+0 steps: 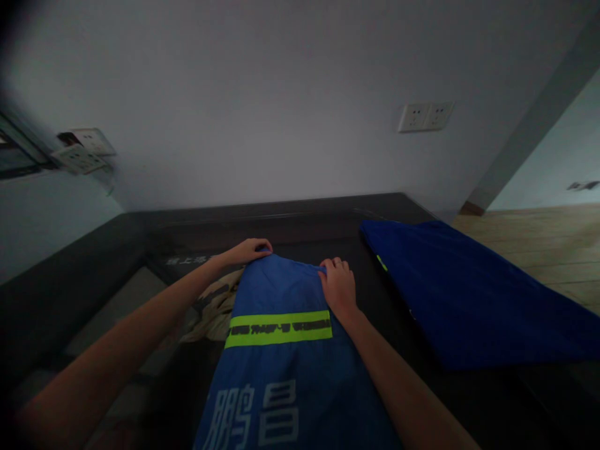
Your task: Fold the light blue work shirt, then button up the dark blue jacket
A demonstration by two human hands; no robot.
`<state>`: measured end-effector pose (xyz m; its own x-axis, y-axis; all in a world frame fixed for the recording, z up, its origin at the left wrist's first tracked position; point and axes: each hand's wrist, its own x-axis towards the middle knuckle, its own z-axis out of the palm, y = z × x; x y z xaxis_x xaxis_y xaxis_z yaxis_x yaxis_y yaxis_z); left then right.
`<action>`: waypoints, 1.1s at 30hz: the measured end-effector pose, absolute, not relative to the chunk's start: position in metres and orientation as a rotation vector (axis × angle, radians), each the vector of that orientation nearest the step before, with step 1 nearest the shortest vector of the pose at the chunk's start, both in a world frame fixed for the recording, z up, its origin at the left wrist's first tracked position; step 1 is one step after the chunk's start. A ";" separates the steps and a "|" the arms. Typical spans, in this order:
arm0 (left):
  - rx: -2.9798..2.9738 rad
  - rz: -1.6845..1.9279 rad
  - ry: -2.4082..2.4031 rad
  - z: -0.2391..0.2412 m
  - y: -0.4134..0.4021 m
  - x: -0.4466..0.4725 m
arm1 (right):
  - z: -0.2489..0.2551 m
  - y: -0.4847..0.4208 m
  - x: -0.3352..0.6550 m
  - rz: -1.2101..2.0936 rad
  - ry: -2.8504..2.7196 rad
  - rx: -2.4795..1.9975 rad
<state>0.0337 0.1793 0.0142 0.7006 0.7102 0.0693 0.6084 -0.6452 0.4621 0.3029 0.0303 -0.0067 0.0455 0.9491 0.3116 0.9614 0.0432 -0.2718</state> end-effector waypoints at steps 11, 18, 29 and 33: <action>2.761 0.375 1.394 -0.003 0.166 0.036 | -0.008 0.031 0.303 -0.013 -1.919 -1.918; 2.474 0.553 1.378 -0.001 0.168 0.034 | -0.002 0.029 0.304 0.035 -1.931 -1.899; 2.339 0.064 1.029 0.049 0.185 0.050 | -0.002 0.038 0.310 0.171 -1.951 -1.934; 2.338 0.046 0.875 0.073 0.177 0.046 | 0.007 0.043 0.315 0.404 -1.914 -1.772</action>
<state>0.0456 0.1768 0.0729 0.7783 0.6017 -0.1794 0.5793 -0.5781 0.5746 0.3148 0.0425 0.0068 -0.0306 0.9872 0.1564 0.8400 0.1102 -0.5312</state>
